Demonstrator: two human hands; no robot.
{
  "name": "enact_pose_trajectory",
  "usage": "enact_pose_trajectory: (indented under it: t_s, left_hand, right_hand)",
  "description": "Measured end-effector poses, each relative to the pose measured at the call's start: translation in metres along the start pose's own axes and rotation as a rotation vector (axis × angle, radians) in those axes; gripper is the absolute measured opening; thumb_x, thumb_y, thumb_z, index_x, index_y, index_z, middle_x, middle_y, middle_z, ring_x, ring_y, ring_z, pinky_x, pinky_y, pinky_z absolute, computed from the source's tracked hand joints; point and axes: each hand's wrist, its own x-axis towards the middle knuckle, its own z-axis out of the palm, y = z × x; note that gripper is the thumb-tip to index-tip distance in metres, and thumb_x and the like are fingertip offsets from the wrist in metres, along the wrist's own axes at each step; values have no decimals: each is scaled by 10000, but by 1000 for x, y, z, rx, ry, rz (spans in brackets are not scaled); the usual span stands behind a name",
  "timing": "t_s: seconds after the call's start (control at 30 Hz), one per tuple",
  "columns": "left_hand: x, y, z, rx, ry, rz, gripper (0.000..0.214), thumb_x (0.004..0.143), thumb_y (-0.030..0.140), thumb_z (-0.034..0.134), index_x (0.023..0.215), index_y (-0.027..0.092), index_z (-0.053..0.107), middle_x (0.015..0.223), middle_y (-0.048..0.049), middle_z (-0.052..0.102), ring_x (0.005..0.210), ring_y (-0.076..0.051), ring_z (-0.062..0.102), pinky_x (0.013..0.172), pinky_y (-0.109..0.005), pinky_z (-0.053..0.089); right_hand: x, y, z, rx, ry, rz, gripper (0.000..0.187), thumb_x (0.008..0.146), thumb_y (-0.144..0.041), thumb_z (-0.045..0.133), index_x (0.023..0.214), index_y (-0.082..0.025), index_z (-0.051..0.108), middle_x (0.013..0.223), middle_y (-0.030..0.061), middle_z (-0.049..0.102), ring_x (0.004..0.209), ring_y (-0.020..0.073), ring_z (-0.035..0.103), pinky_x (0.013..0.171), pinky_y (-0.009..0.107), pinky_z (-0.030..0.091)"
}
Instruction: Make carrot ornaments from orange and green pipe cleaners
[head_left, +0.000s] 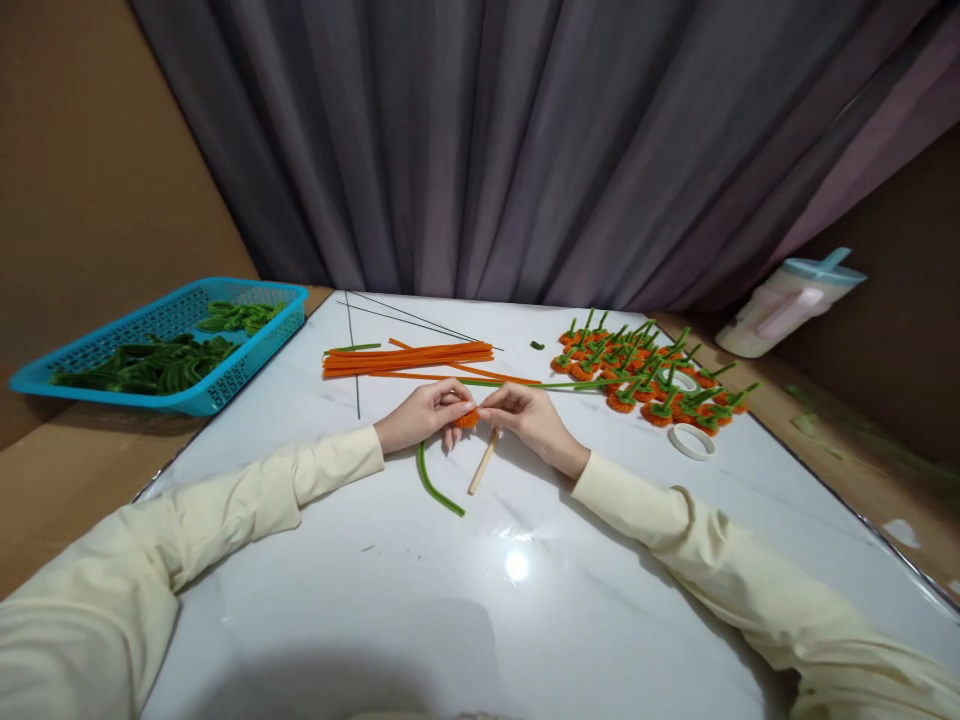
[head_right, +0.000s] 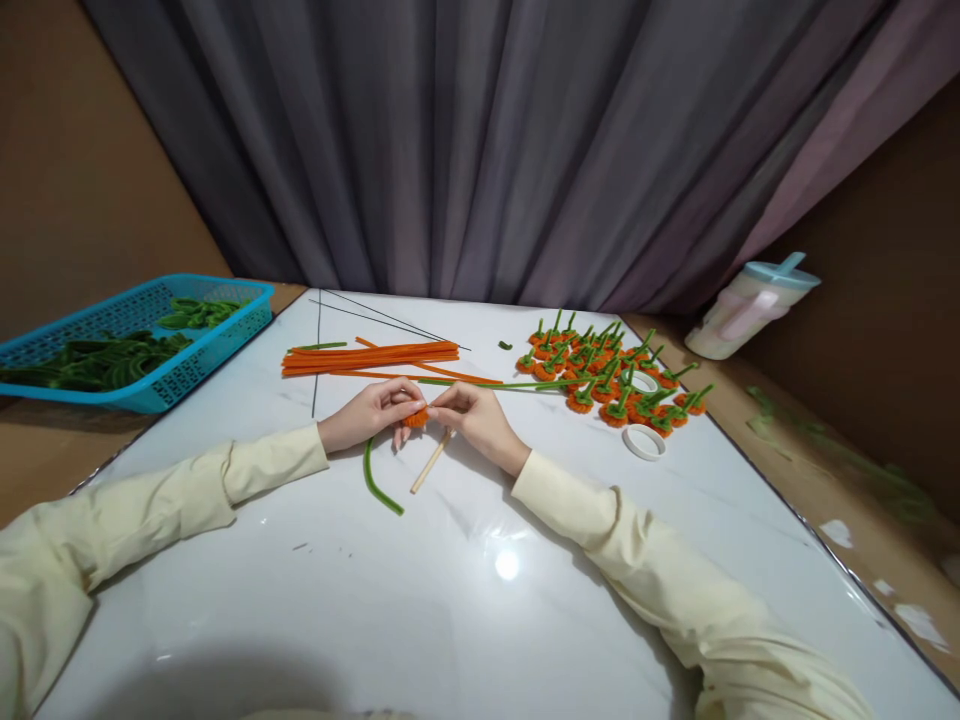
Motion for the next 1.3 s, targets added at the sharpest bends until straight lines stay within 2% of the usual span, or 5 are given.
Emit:
enact_pose_trajectory:
  t_s: [0.17,0.57,0.73,1.03,1.3]
  left_hand:
    - [-1,2,1,4,-6,1,246,815,362,569,844,137,476,525,49,551,404,-85,554,403,-174,454]
    - [-2,1,3,54,31,44,226,820,350,557,844,140,476,555,52,544,400,-74,542,394,-169,453]
    - [-3,0,2,95,21,75,214,831,350,544,837,145,481,560,48,546,413,-77,546,408,-175,458]
    - [-1,-2,2,53,44,51,243,822,374,554,843,149,463,614,43,525,422,-77,545,400,-186,460]
    - [-1,0,2,44,55,28,256,812,374,567,860,140,477,576,47,510,387,-64,506,357,-163,417]
  right_hand:
    - [2,-1,-3,170,-84,134,263,609,-265,771,735,-142,578,616,-9,632,533,97,574,551,219,471]
    - [3,-1,-5,260,-127,179,254,613,-222,772,760,-136,583,634,-9,626,556,88,568,570,207,465]
    - [2,-2,-4,242,-121,172,257,620,-236,768,756,-136,574,616,-5,625,537,97,570,562,221,464]
    - [2,-3,-2,254,-113,168,273,644,-270,759,788,-142,566,626,-5,625,551,101,586,563,218,468]
    - [1,-3,-2,170,-114,76,268,639,-258,758,792,-156,563,691,-12,614,586,104,594,580,232,490]
